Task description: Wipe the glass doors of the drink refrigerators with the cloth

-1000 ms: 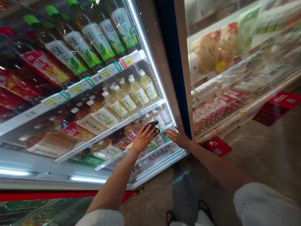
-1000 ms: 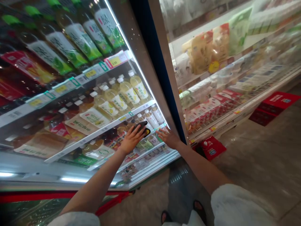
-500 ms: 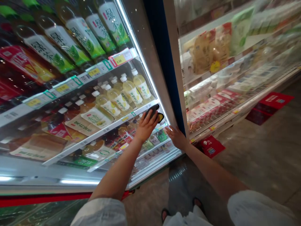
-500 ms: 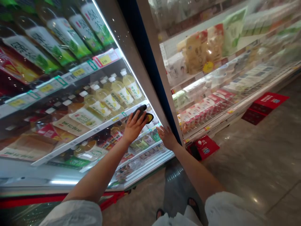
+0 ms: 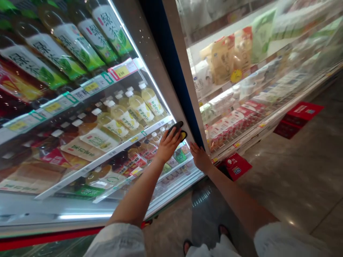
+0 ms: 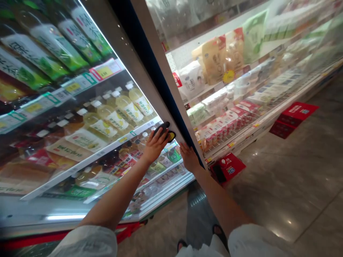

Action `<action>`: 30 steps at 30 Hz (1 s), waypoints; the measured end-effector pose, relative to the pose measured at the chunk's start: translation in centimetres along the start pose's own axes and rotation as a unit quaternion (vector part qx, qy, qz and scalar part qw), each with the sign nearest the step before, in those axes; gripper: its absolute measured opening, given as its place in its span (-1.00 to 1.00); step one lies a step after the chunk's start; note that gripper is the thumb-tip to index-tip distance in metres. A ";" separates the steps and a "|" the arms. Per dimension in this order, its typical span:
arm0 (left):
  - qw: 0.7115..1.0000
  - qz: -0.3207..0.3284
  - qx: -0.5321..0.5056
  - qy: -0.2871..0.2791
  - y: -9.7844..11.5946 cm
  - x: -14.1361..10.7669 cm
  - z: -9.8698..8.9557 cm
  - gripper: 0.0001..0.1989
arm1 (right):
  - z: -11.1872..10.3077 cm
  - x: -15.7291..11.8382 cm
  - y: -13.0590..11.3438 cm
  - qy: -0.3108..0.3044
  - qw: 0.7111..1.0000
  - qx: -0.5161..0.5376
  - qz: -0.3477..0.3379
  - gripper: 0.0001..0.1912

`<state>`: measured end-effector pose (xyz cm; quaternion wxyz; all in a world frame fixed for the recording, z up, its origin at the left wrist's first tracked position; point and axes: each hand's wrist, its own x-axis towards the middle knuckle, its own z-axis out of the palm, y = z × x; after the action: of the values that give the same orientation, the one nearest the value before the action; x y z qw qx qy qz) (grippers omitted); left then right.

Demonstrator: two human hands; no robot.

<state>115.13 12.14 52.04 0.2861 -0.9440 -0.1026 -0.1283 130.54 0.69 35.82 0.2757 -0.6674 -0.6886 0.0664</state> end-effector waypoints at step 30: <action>0.994 0.065 0.055 0.069 0.1 2.3 0.5 -0.63 | -4.9 1.8 -1.7 0.317 0.920 0.223 0.060 -0.48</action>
<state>117.43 12.62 52.26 0.3518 -0.9204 -0.0283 -0.1685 131.41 0.87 41.19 0.6169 -0.6146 -0.4913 0.0196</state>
